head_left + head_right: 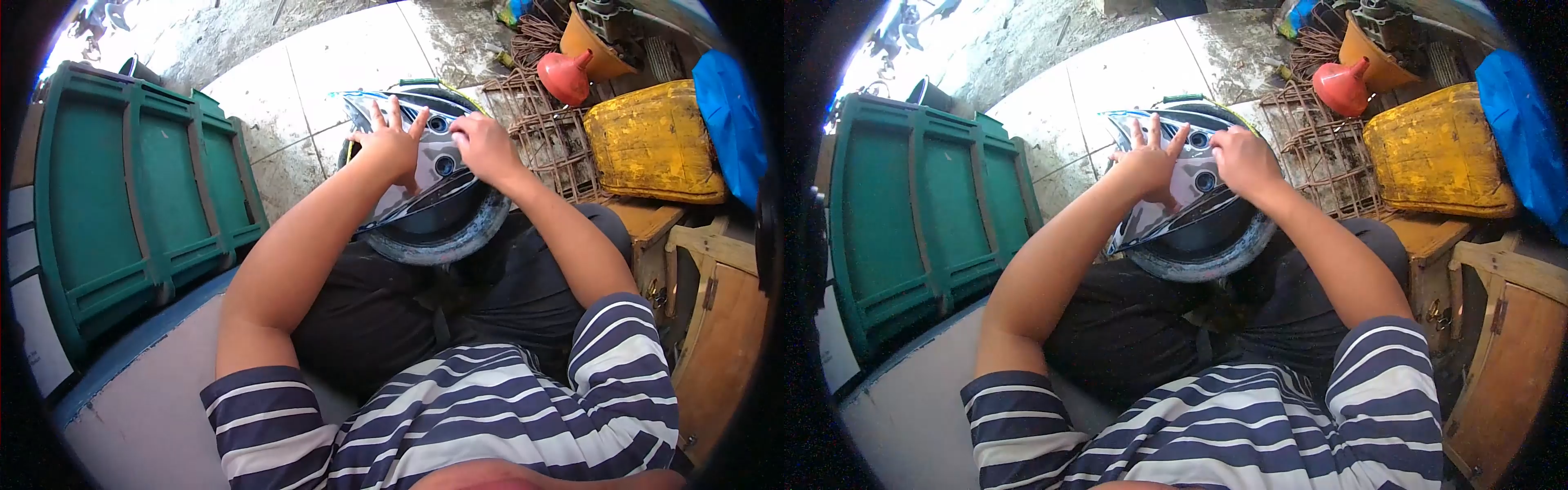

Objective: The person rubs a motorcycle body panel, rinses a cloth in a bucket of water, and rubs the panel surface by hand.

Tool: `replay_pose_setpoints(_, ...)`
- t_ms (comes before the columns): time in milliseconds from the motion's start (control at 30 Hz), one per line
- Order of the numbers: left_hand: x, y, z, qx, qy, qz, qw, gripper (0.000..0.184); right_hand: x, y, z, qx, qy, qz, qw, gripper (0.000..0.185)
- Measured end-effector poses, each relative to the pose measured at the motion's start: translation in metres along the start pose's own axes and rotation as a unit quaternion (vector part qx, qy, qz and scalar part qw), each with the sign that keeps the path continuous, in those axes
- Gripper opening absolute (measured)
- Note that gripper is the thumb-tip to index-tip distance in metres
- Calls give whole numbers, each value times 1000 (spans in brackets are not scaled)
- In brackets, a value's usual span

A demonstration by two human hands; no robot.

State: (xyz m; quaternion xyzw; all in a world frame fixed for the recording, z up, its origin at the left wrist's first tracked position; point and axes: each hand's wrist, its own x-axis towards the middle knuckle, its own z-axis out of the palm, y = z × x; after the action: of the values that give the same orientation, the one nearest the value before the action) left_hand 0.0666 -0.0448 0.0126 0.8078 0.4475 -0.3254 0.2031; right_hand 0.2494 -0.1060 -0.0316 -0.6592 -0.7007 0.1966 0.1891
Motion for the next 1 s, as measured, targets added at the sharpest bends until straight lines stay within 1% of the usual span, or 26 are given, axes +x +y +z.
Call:
replay_pose_setpoints(100, 1, -1, -1, 6, -9, -1, 1000, 156, 2, 11, 4, -19, 30, 26, 999, 17)
replay_pose_setpoints(133, 2, -1, 0, 10, -8, 0, 1000, 157, -3, 4, 4, -34, 23, -14, 999, 17)
replay_pose_setpoints(200, 3, -1, 0, 19, -3, 0, 1000, 159, -15, -12, 5, -11, 4, -21, 1000, 16)
replay_pose_setpoints(233, 1, 0, -2, 18, -7, -1, 1000, 159, -15, -14, 5, -5, 2, 1, 1000, 15)
replay_pose_setpoints(333, 3, -1, -1, 16, -7, -1, 1000, 159, 2, 3, 8, -5, 43, 19, 999, 14)
replay_pose_setpoints(367, 3, -1, 2, 15, 2, -1, 1000, 159, 1, 7, 10, 0, 42, 24, 999, 14)
replay_pose_setpoints(467, 6, -1, 4, 8, 3, -5, 1000, 159, -12, -4, 15, -11, 11, -25, 1000, 18)
replay_pose_setpoints(500, 4, -2, 1, 13, -4, -2, 1000, 159, -10, -12, 7, -5, 0, 1, 1000, 18)
replay_pose_setpoints(600, 4, -2, 2, 11, 1, -1, 1000, 159, 7, 5, 4, 5, 38, 62, 997, 15)
replay_pose_setpoints(633, 4, -2, 2, 12, 2, -1, 1000, 159, 5, 3, 4, 5, 47, 58, 997, 15)
replay_pose_setpoints(733, 3, -1, 1, 9, 2, -2, 1000, 159, -5, -14, 1, 6, -8, 13, 1000, 17)
replay_pose_setpoints(767, 3, -1, 0, 5, 2, -2, 1000, 158, -3, -12, 0, 11, -4, 8, 1000, 17)
replay_pose_setpoints(867, 0, 0, 2, 0, 1, -3, 1000, 156, 10, 14, 9, 27, 39, 56, 997, 15)
replay_pose_setpoints(900, 0, -1, 3, 2, 3, -2, 1000, 156, 8, 11, 9, 30, 39, 59, 997, 15)
replay_pose_setpoints(1000, 2, -2, 0, 5, 5, -2, 1000, 156, -4, -13, 4, 21, -5, 15, 1000, 16)
